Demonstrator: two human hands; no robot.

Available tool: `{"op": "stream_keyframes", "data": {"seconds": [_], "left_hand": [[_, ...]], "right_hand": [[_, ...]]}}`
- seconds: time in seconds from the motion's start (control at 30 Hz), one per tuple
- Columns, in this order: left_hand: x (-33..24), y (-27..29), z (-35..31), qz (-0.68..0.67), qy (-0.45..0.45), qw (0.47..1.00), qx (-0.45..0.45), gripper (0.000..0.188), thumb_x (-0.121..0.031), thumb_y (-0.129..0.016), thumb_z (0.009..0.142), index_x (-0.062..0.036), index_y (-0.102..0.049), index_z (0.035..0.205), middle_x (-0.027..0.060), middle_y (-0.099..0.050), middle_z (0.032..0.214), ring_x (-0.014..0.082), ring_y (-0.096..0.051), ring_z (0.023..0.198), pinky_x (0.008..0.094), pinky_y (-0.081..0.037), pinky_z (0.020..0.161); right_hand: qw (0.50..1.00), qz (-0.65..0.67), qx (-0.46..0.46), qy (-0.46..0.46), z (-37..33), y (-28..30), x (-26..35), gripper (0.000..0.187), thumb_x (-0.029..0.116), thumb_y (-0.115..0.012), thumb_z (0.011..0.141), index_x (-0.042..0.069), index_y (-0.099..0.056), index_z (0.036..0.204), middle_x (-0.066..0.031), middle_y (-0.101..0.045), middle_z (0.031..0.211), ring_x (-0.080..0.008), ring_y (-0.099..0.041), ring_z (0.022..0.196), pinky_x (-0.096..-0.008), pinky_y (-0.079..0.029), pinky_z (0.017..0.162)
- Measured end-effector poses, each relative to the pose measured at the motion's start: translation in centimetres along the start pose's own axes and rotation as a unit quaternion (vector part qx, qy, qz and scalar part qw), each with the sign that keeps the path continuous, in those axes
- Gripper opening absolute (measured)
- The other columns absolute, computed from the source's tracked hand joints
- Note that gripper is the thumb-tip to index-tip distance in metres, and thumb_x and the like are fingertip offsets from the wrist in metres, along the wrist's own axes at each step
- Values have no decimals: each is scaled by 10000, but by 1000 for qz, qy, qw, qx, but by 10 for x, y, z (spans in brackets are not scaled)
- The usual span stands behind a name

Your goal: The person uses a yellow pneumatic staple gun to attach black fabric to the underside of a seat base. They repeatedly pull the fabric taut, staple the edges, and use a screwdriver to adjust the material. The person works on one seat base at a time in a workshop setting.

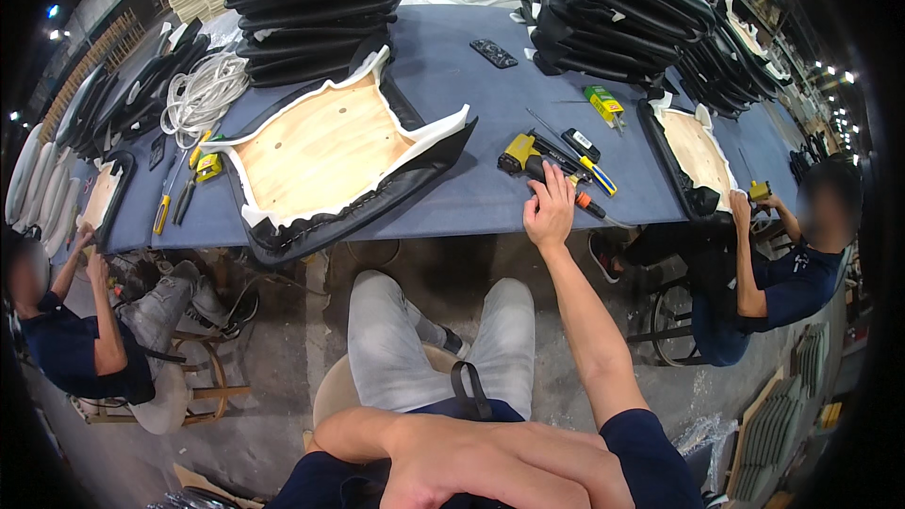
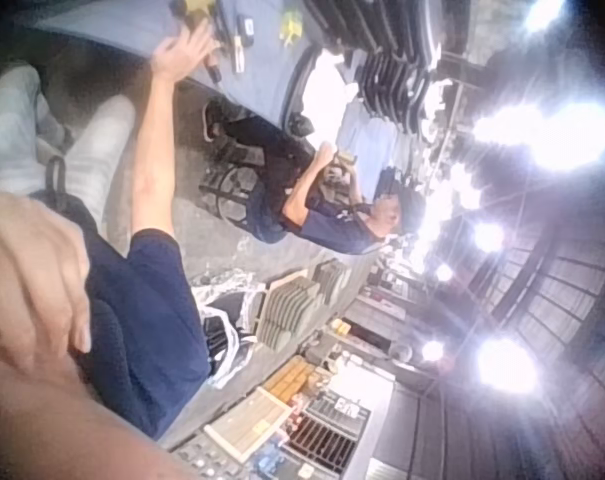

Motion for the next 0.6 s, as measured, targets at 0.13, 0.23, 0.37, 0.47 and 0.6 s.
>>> {"op": "stream_keyframes", "data": {"seconds": [0.13,0.23,0.37,0.47,0.6], "left_hand": [[0,4,-3,-8,6,1000,18,535,-487,-726,975,45,-737,1040,267,-702,1177,400,-739,1014,452,-611,894],[1,4,-3,-28,4,1000,0,533,-485,-727,976,44,-737,1040,264,-700,1170,403,-734,1020,450,-610,896],[3,2,-2,-32,-5,999,-14,557,-506,-752,971,46,-739,1044,267,-698,1173,405,-732,1034,449,-613,894],[4,1,-6,-24,-8,1000,-10,582,-528,-777,962,46,-742,1046,273,-701,1180,405,-735,1037,451,-617,889],[3,4,-7,-19,-10,1000,-7,597,-538,-795,955,50,-747,1050,277,-707,1180,404,-741,1032,449,-619,884]], "right_hand": [[1000,0,0,-2,0,0,-1,316,114,-657,822,53,-788,1103,-184,-621,1589,-394,-519,1525,-565,-369,1267],[1000,-4,2,1,0,-1,-2,319,112,-657,823,52,-789,1107,-183,-621,1589,-392,-519,1526,-563,-369,1267],[1000,2,2,0,0,-1,-1,319,108,-657,823,53,-790,1108,-180,-623,1588,-389,-517,1529,-560,-368,1270],[1000,4,0,0,0,-1,-1,320,108,-657,823,55,-789,1110,-178,-622,1590,-387,-515,1530,-558,-367,1272],[1000,2,1,0,0,0,-2,322,110,-658,825,59,-787,1116,-175,-621,1591,-385,-517,1529,-558,-366,1273]]}}
Point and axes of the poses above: each hand's wrist, its own z-axis towards the middle knuckle, its own y-axis out of the back of the hand, x = y × z, the point moved 3 cm from there along z, towards the middle knuckle
